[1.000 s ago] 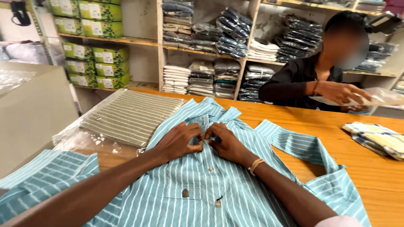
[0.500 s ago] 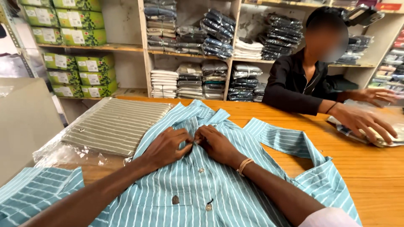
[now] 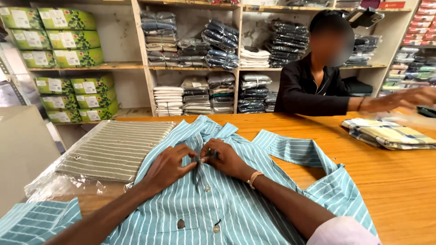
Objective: The person lays a light blue striped shirt flat on a wooden table and fastens each button from the bottom to the top. After buttoning, the person smooths the shirt and folds the sleeves inward.
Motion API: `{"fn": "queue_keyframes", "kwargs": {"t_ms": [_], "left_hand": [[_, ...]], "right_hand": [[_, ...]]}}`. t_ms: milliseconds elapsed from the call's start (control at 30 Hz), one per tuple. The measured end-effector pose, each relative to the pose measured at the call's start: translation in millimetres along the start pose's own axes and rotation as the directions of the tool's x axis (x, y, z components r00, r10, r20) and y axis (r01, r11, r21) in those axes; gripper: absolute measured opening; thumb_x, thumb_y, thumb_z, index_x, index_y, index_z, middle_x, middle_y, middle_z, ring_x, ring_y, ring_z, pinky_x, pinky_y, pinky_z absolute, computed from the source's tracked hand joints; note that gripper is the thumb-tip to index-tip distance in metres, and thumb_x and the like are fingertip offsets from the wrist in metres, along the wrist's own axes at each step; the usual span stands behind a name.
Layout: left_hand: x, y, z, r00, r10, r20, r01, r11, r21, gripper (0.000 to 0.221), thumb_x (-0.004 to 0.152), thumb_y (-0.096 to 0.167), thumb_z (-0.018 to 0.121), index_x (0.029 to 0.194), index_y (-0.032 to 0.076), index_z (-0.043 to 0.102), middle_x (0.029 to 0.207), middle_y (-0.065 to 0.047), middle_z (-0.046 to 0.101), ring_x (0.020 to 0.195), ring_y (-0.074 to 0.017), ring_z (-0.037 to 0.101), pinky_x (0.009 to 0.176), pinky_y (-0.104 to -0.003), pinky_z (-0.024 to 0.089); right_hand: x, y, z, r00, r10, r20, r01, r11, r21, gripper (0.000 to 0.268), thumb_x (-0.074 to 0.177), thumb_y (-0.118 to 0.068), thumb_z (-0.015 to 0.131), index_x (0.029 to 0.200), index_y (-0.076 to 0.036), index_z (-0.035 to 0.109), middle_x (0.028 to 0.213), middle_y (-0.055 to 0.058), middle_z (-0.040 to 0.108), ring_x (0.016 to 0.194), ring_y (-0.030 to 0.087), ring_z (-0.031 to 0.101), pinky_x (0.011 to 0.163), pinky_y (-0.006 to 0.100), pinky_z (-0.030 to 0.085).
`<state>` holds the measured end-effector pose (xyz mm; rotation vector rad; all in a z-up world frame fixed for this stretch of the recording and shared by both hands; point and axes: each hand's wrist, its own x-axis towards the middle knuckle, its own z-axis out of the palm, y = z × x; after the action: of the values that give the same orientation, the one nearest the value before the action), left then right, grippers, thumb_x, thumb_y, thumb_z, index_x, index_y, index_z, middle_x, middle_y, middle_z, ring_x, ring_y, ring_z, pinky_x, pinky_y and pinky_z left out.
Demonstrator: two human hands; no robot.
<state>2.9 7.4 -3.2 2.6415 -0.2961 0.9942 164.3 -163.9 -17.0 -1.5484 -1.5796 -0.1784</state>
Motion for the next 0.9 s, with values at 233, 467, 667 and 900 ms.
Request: {"fn": "queue_keyframes", "kwargs": {"t_ms": [233,467,667,900], "left_hand": [[-3,-6,4,0.996,0.047,0.079,-0.052,0.997,0.050,0.015,0.089,0.023,0.071,0.096,0.010,0.075,0.098,-0.001,0.073,0.080,-0.0259,0.066,0.075,-0.040,0.046],[-4,-13,8,0.991,0.116,0.060,-0.116,0.993,-0.004,0.013,0.092,0.019,0.066,0.097,0.010,0.074,0.099,-0.001,0.073,0.084,-0.0250,0.067,0.077,-0.039,0.047],[-2,-6,4,0.997,0.020,0.073,-0.019,1.000,-0.010,0.016,0.086,0.024,0.074,0.092,0.010,0.076,0.089,-0.003,0.073,0.073,-0.0261,0.065,0.073,-0.039,0.046],[-2,-5,5,0.994,-0.045,0.102,0.048,0.998,-0.029,0.017,0.084,0.023,0.074,0.092,0.008,0.075,0.086,-0.005,0.071,0.067,-0.0265,0.064,0.073,-0.039,0.048]], "right_hand": [[-1,-11,-4,0.993,-0.116,0.013,0.117,0.990,-0.082,0.018,0.080,-0.009,0.082,0.094,-0.011,0.071,0.101,0.004,0.067,0.099,0.025,0.061,0.087,0.038,0.049],[-3,-8,-1,0.981,-0.179,0.076,0.190,0.967,-0.170,0.019,0.081,-0.001,0.076,0.094,-0.008,0.064,0.100,0.004,0.066,0.099,0.026,0.060,0.093,0.038,0.046],[-5,-19,-1,0.992,-0.070,0.104,0.094,0.967,-0.239,0.019,0.083,-0.001,0.069,0.099,-0.007,0.060,0.096,0.004,0.065,0.098,0.028,0.057,0.087,0.040,0.049],[-5,-20,4,0.996,-0.023,0.088,0.050,0.944,-0.326,0.017,0.084,-0.004,0.066,0.099,-0.009,0.061,0.093,0.002,0.067,0.096,0.026,0.060,0.084,0.039,0.051]]}}
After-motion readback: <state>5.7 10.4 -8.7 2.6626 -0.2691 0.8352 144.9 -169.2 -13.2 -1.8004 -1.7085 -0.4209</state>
